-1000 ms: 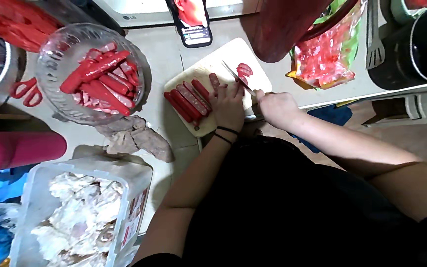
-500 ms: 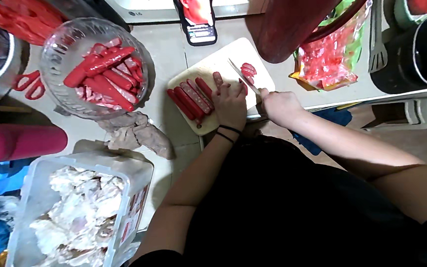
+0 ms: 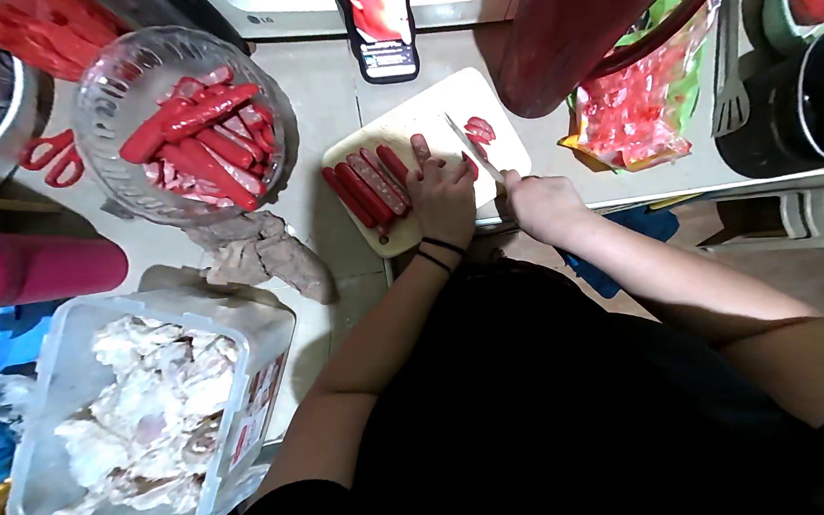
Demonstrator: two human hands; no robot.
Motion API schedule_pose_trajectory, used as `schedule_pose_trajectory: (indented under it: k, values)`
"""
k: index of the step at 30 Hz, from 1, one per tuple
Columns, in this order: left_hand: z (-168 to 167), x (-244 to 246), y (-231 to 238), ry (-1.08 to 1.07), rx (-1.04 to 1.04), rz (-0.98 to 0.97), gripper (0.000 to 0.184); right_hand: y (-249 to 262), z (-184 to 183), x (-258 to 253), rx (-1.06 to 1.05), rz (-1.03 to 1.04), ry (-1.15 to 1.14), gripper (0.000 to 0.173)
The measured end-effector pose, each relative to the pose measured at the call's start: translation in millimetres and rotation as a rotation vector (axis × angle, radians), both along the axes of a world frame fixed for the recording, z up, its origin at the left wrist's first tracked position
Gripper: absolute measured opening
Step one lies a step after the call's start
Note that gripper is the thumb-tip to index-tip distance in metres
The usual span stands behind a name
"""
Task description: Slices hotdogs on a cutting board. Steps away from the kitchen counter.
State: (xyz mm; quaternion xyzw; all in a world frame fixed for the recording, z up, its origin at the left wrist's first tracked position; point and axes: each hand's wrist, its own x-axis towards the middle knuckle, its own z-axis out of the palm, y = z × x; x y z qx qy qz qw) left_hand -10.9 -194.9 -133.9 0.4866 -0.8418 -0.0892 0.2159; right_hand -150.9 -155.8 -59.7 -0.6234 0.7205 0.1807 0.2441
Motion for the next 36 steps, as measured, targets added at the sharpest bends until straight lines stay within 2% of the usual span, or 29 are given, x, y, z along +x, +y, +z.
schedule_pose_trajectory:
  k: [6, 14, 20, 25, 29, 33, 36]
  values:
    - [0, -1, -1, 0.0, -0.022, 0.007, 0.024, 5, 6, 8, 0.026, 0.047, 0.031, 0.025]
    - [-1, 0, -2, 0.005, -0.022, 0.016, 0.021, 1, -4, 2, 0.014, 0.006, -0.006, 0.031]
    - [1, 0, -3, 0.004, -0.007, 0.013, 0.019, 12, 3, 7, 0.01, 0.048, -0.008, 0.025]
    - [2, 1, -1, -0.001, 0.001, 0.0, 0.018, 8, -6, 11, 0.028, 0.022, -0.019, 0.031]
    - [4, -3, -7, 0.012, 0.008, -0.001, 0.016, 5, -5, 0, 0.017, -0.04, -0.05, 0.029]
    - [19, 5, -20, -0.047, 0.099, 0.031, 0.026, 13, 5, 1, -0.023, -0.056, -0.072, 0.026]
    - [33, 15, -30, -0.215, 0.165, 0.184, 0.042, 23, 4, 6, -0.026, -0.012, -0.116, 0.026]
